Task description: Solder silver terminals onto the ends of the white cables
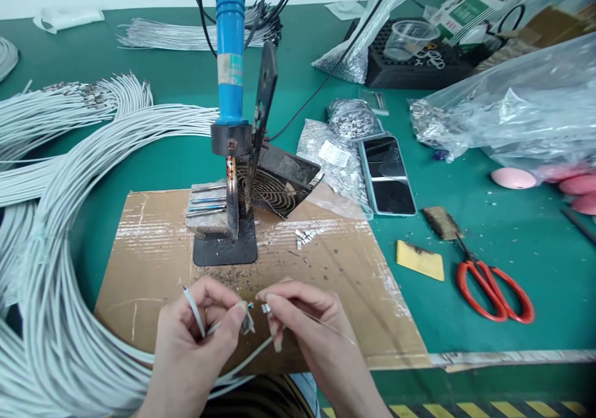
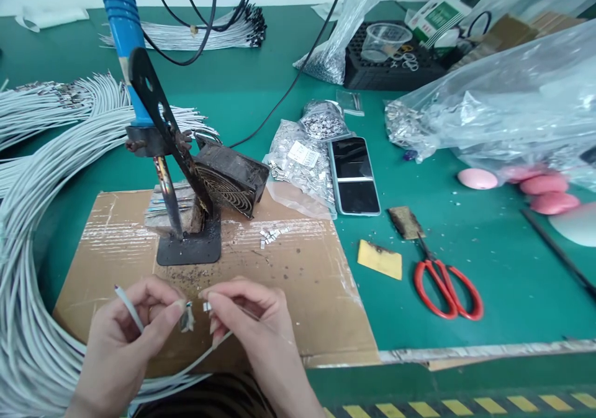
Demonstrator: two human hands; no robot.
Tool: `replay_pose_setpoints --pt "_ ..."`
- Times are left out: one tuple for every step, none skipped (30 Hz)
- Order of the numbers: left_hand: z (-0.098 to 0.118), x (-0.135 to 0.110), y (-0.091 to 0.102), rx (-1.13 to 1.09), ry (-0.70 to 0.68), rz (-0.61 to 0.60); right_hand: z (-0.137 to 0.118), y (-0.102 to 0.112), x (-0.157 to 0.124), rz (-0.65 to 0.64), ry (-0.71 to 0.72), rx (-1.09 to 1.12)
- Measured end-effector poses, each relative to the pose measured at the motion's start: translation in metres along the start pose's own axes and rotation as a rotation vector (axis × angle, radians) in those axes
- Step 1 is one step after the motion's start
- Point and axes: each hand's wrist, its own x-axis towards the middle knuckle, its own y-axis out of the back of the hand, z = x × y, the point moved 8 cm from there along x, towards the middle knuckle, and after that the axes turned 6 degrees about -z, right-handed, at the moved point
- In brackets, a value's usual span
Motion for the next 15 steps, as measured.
replay_pose_setpoints --pt "0.000 0.001 -0.001 -0.030 0.023 -0.012 -0.001 -0.004 -0.001 -0.038 0.015 -0.027" --pt "0.000 0.001 -0.002 -0.055 0.043 -0.018 -0.002 -0.007 -0.002 -0.063 0.026 -0.050" --pt "0.000 0.001 -0.003 -0.073 0.057 -0.020 -0.002 -0.010 -0.003 -0.073 0.033 -0.072" --pt "0.000 0.001 -0.003 -0.085 0.066 -0.019 -0.003 -0.011 -0.004 -0.069 0.034 -0.090" --pt "0.000 0.000 -0.004 -0.093 0.072 -0.018 -0.004 -0.012 -0.006 -0.059 0.029 -0.104" --pt "0.001 0.000 -0.004 -0.098 0.075 -0.017 -0.005 -0.012 -0.007 -0.052 0.027 -0.114" --pt "0.001 0.000 -0.004 -0.099 0.075 -0.015 -0.006 -0.013 -0.008 -0.051 0.027 -0.122" --pt "0.001 0.000 -0.003 -0.101 0.075 -0.012 -0.006 -0.013 -0.008 -0.048 0.029 -0.130" --pt "0.001 -0.001 -0.003 -0.102 0.075 -0.008 -0.007 -0.013 -0.008 -0.047 0.035 -0.142" --pt "0.001 -0.001 -0.003 -0.105 0.071 -0.006 -0.009 -0.013 -0.008 -0.052 0.045 -0.161" --pt "0.001 -0.001 -0.003 -0.108 0.067 -0.005 -0.011 -0.013 -0.007 -0.058 0.067 -0.188" --pt "0.001 -0.001 -0.004 -0.111 0.064 -0.005 -0.013 -0.013 -0.007 -0.061 0.096 -0.221" --pt "0.001 -0.001 -0.004 -0.112 0.064 -0.009 -0.016 -0.013 -0.006 -0.064 0.129 -0.259" --pt "0.001 -0.001 -0.005 -0.112 0.064 -0.015 -0.020 -0.013 -0.006 -0.065 0.162 -0.296" --pt "0.000 0.000 -0.005 -0.111 0.067 -0.023 -0.023 -0.014 -0.006 -0.066 0.188 -0.331"
